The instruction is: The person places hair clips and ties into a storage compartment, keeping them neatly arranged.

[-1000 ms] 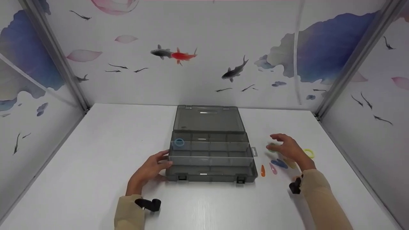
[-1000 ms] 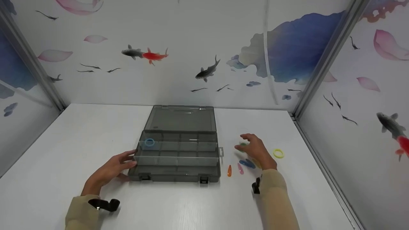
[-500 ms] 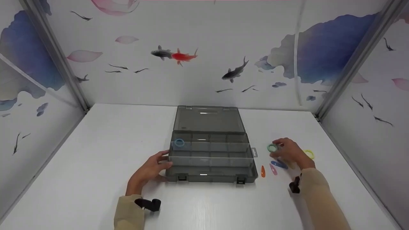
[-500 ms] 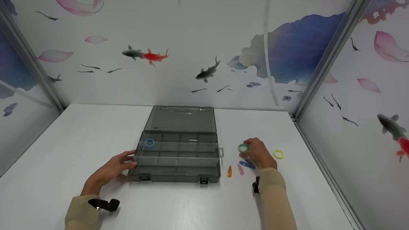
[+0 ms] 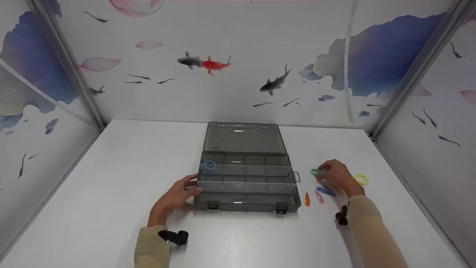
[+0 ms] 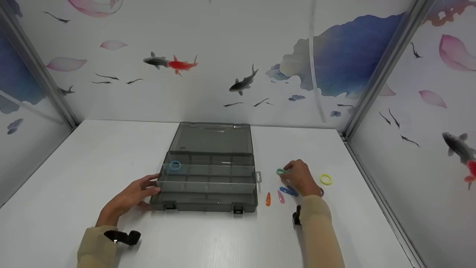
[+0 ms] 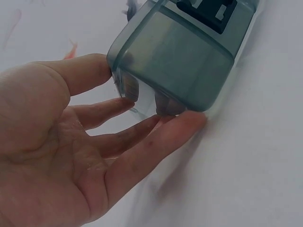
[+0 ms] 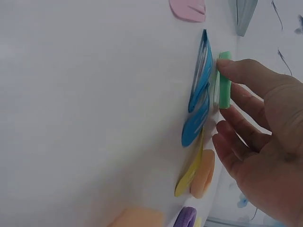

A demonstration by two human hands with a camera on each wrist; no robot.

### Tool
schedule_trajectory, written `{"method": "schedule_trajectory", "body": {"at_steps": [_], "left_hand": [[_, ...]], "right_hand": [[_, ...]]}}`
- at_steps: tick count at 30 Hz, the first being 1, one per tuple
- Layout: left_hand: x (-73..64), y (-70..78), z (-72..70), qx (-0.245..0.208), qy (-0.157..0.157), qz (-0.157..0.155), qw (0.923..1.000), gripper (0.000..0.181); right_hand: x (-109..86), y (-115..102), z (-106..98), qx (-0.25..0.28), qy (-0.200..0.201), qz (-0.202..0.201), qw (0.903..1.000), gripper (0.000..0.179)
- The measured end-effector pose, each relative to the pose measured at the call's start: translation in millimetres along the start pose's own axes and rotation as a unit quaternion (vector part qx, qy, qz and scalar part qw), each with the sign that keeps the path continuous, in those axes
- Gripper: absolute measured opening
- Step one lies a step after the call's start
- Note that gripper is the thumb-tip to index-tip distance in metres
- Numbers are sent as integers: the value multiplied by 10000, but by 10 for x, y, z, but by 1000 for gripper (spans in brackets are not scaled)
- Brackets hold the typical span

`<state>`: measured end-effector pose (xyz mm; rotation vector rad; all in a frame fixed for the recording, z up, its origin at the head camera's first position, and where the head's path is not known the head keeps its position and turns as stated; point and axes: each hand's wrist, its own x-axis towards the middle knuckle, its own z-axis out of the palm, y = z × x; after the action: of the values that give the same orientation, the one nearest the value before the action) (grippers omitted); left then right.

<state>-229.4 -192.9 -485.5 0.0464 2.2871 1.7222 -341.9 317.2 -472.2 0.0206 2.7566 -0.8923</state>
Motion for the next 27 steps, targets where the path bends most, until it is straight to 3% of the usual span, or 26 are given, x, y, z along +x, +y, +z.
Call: {"method": "schedule_trajectory", "body": {"at_steps": [6, 12, 19, 27], "left_hand": [[2, 3, 5, 71, 32, -41, 10000, 67], [1, 10, 27, 262, 172, -17, 9995, 65], [-4, 9, 31, 150, 139, -14, 9998, 66], [4, -8, 35, -45, 307, -172, 9994, 58]], "right_hand": [[6, -78, -40, 193, 166, -189, 9995, 45], [43, -277, -137, 22, 558, -852, 9948, 40], [42, -632, -178, 70, 591, -1389, 9885, 33], [51, -1177, -79, 352, 461, -1817, 9816, 27]]}}
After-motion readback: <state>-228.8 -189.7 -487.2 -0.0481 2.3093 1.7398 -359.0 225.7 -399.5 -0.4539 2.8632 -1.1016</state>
